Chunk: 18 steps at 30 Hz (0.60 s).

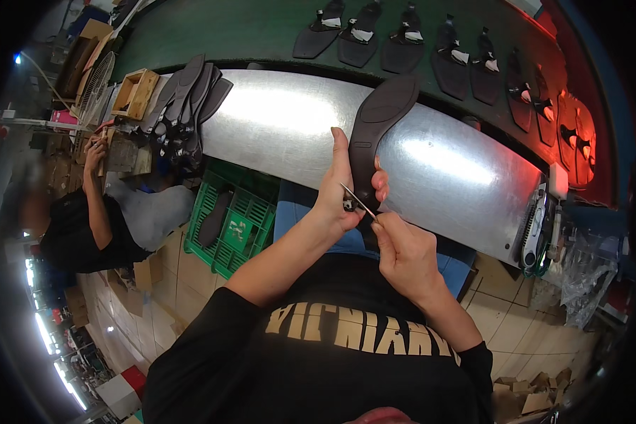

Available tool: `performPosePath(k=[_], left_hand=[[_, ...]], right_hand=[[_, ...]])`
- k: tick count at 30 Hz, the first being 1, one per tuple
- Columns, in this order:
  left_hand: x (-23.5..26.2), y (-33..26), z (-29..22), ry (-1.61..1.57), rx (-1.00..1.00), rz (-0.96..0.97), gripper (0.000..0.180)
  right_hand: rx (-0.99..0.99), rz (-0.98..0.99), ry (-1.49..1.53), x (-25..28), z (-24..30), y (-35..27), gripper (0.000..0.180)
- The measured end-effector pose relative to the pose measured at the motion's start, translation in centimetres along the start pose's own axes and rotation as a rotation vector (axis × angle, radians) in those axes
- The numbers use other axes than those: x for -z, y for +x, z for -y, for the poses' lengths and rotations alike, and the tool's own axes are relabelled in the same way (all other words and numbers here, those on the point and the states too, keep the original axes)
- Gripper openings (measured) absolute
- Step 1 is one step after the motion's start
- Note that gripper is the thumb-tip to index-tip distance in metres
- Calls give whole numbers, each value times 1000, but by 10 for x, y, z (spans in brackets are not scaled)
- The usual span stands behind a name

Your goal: The person repeatedly picks up black flip-flop soles from a conveyor belt, inserts a small white plastic piece into a slot on the sole, and uses a metal tool to press and secure it. The finished soles are placed back on the belt.

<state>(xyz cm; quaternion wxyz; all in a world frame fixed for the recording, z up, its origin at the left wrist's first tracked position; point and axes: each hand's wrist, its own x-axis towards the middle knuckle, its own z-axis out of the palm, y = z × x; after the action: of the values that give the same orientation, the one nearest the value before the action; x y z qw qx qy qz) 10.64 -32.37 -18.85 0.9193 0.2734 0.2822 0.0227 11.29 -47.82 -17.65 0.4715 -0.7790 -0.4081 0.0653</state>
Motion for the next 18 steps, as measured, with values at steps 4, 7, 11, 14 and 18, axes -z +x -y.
performPosePath(k=[4,7,11,14,18], left_hand=[[3,1,-1,74,-31,-49,71],[5,2,-2,81,-57,-91,71],[2,14,-23,120,-154,-118,72],[10,4,-71,260,-315,-54,53],[46,-18,-165,454,-676,-217,21]], right_hand=[[54,-1,-71,3,-1,0,9],[58,20,-96,2,2,1,10],[212,166,99,-7,26,-3,6],[-190,-54,88,28,5,16,7],[-228,-101,58,50,-11,21,10]])
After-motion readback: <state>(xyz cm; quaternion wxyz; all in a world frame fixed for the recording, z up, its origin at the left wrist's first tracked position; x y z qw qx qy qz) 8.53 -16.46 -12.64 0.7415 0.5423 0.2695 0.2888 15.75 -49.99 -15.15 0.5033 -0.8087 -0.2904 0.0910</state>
